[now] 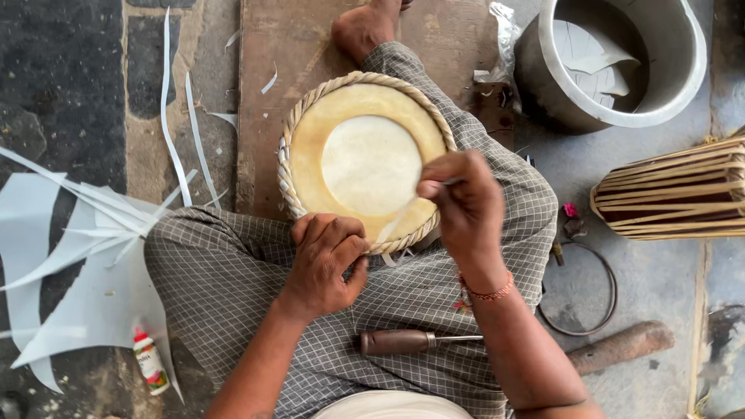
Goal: The person trims and secures white plastic strips around the edge of a drum head using a small knife and their hands while sitting on the floor.
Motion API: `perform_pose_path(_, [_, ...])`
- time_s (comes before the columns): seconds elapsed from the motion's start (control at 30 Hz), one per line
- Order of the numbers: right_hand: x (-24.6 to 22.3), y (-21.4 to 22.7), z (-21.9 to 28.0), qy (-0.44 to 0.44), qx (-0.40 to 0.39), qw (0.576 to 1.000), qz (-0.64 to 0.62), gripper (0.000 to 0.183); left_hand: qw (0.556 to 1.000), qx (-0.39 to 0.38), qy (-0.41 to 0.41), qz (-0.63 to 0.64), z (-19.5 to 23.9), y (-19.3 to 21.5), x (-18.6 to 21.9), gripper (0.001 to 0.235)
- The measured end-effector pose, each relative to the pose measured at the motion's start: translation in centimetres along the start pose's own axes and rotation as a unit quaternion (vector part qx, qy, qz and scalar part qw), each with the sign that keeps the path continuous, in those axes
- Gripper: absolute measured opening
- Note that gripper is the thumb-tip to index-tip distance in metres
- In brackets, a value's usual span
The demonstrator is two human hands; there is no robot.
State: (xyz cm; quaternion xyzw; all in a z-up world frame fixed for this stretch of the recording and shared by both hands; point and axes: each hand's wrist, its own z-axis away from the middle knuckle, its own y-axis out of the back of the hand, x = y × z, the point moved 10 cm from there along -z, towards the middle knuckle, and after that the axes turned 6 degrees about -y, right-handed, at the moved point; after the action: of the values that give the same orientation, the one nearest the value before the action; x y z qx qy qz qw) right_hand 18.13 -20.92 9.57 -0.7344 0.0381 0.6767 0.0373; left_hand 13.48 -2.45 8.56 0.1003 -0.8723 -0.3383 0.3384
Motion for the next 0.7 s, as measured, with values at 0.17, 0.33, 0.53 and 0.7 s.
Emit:
perform_pose_path(0.17, [-1.0,-3.0,0.7,-0.028,-0.159,0.980,0.113,0.037,1.000,0.012,-0.018,-0.010,0.2,0.5,0.3,0.030])
perform_pose_path(0.33, [-2.3,-6.2,3.7,0.137,-0.153,0.887,0.413,0.023,0.998,0.040,-0.031,-0.049,1.0,-0.2,-0.3,0.028])
perform_pose_path(0.53, [-0.7,-6.5,3.0,0.072,-0.060,0.901,0.423,0.018,0.998,0.033,-0.017,-0.051,1.0,-0.8,-0.9,0.021])
perform_pose_path(0.7, [-0.7,-5.8,2.1,0.104,-0.047,0.919,0.377,0.007,0.999,0.027,-0.013,-0.040,0.2,-0.4,-0.5,0.020])
